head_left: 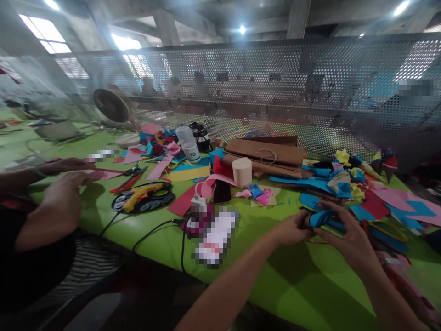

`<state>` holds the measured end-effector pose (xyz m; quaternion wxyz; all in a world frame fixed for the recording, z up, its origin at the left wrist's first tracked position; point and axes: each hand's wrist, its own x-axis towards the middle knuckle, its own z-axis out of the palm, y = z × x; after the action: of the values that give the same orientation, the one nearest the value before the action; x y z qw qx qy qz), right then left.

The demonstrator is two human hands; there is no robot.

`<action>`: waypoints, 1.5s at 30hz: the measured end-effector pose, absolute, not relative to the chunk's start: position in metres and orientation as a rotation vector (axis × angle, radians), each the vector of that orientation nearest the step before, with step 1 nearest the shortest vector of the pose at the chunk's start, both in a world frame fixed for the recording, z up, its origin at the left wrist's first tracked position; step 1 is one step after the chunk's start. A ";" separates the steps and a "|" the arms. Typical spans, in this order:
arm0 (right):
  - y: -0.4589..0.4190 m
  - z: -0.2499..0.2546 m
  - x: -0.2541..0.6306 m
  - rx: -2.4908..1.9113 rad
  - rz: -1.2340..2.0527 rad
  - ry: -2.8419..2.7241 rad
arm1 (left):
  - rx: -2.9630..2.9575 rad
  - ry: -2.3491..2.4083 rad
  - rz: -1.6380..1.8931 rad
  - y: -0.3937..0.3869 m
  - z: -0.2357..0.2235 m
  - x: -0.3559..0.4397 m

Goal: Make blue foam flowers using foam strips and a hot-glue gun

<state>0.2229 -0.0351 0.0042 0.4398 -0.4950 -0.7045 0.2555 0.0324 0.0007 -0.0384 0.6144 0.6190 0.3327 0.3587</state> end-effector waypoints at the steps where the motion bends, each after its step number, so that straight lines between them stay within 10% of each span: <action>1: -0.035 0.003 0.222 -1.224 0.642 -1.742 | 1.504 0.809 0.805 0.000 -0.038 0.032; 45: -0.028 -0.006 0.242 -1.172 0.809 -1.281 | 1.023 0.693 1.052 0.006 -0.020 0.018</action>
<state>0.2415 -0.0275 -0.0057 0.5754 -0.5004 -0.5471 0.3453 0.0183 0.0056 -0.0199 0.6885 0.4571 0.3099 0.4701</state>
